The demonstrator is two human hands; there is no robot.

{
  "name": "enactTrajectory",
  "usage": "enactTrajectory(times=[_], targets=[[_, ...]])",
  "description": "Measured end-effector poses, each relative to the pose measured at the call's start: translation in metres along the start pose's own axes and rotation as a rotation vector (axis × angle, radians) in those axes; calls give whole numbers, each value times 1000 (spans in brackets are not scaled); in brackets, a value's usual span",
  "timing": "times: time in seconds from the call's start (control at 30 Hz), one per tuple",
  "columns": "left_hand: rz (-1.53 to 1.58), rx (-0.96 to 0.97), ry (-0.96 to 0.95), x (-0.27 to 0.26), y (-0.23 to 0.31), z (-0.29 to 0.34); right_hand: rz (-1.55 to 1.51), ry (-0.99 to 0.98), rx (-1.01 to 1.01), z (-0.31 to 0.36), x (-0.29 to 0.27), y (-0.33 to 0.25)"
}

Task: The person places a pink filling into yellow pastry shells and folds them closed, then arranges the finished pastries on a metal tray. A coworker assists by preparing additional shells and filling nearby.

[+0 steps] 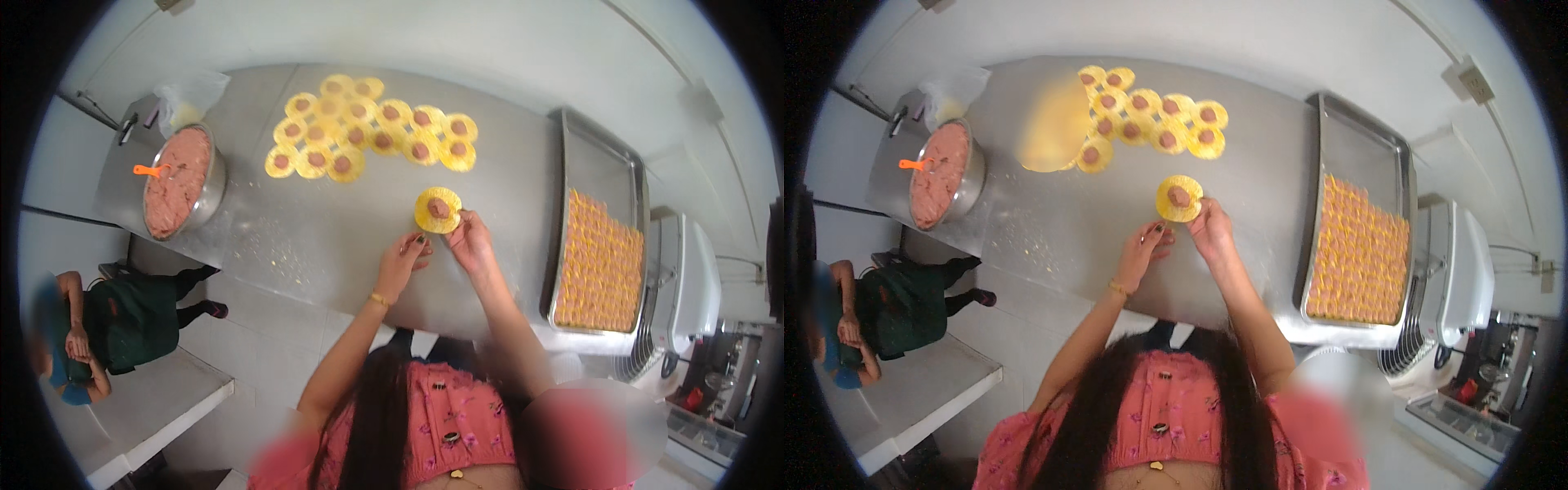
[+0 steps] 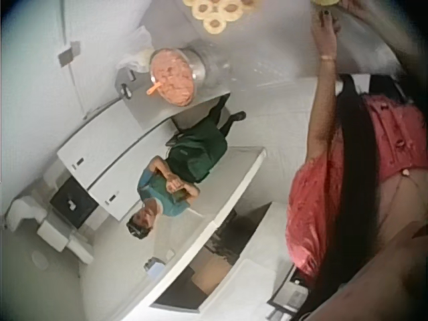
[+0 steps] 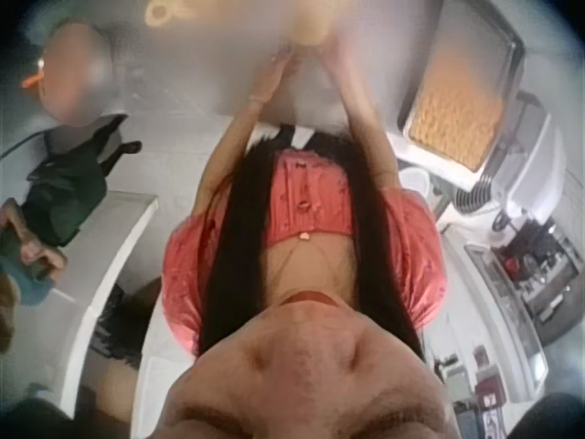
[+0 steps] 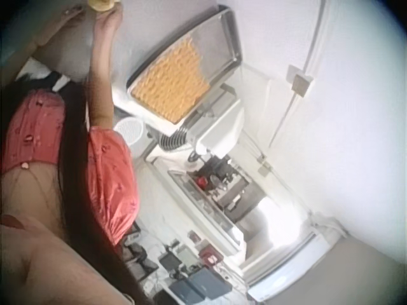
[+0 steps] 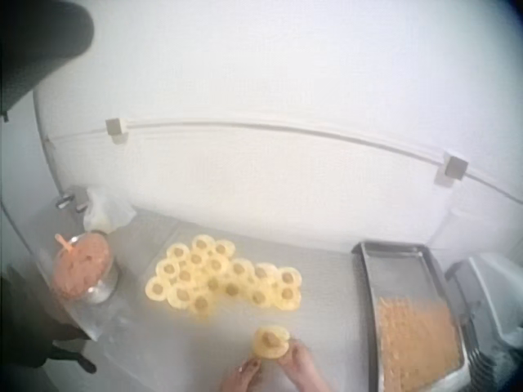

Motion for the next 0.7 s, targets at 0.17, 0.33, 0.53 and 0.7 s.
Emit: enactTrajectory(times=[0.17,0.33,0.53,0.7], targets=[[-308,-82,-54,26,-27,8,75,151,-100,71,-54,16],[-884,146,-18,31,-22,12,559,285,-132,99,-76,-1],[-824,120,-21,26,-26,10,803,185,-264,88,-71,-3],[-641,125,-85,28,-32,11,1031,163,-454,90,-59,-6]])
Point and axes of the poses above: each hand's wrist, its own z-axis away from the middle knuckle, its own x-axis out of the palm, y = z × x, the point moved 8 cm from there along -z, towards the middle knuckle
